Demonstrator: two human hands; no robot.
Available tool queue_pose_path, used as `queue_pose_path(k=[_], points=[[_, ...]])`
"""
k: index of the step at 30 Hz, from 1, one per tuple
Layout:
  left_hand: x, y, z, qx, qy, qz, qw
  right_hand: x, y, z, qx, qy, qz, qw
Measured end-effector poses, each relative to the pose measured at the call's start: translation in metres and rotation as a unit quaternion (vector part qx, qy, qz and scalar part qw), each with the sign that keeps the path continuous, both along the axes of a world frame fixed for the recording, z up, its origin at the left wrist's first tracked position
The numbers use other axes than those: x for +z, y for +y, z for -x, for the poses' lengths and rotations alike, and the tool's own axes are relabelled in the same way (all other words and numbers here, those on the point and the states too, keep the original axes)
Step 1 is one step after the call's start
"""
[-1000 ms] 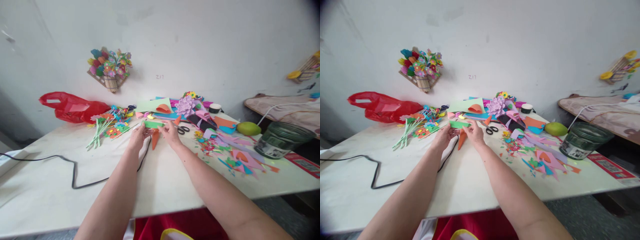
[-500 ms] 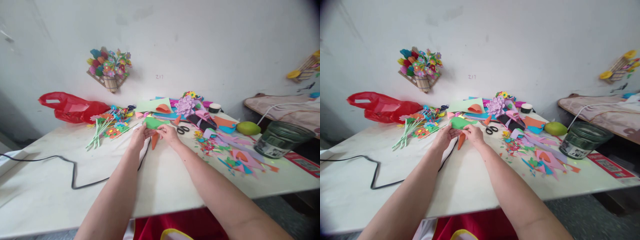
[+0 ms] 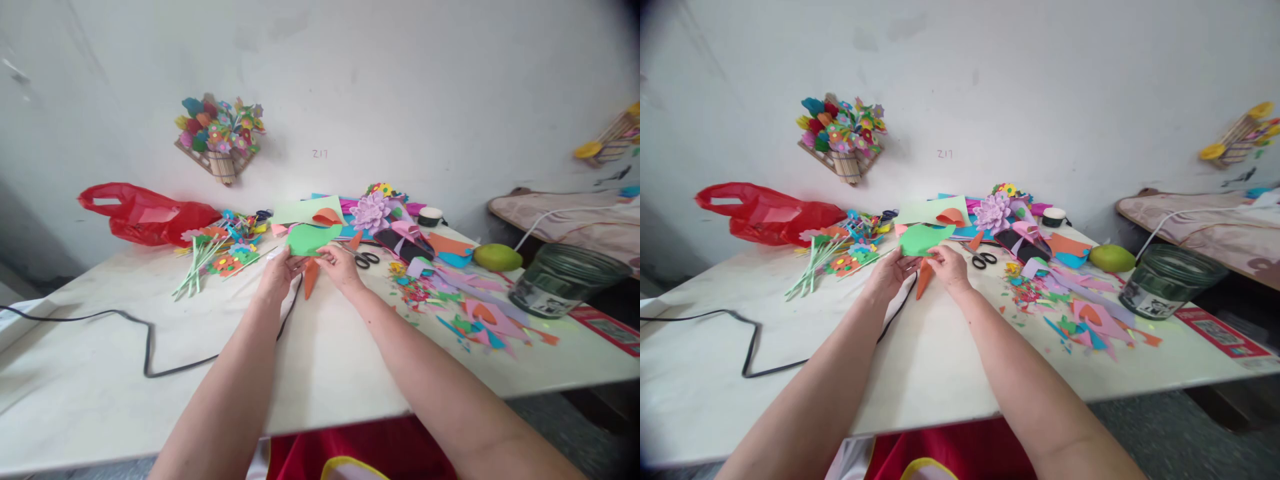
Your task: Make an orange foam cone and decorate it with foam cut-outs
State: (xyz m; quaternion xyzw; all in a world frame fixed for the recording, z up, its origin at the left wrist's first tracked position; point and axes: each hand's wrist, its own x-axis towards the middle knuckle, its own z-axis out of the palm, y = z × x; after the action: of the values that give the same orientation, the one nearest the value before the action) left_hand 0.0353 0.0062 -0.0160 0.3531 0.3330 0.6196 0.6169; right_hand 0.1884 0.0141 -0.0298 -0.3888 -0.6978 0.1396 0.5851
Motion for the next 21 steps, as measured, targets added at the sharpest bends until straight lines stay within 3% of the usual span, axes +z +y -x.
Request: queue_pose_path(k=[6, 11, 21], points=[[0.001, -0.005, 0.001, 0.014, 0.078, -0.061, 0.995, 0.008, -0.002, 0.0, 0.014, 0.03, -0.011, 0.999], [0.007, -0.011, 0.004, -0.021, 0.144, -0.156, 0.977, 0.005, 0.004, -0.002, 0.059, 0.112, 0.09, 0.988], [0.006, -0.006, 0.001, 0.001, 0.177, -0.143, 0.974, 0.013, 0.004, -0.011, 0.082, 0.164, 0.17, 0.968]])
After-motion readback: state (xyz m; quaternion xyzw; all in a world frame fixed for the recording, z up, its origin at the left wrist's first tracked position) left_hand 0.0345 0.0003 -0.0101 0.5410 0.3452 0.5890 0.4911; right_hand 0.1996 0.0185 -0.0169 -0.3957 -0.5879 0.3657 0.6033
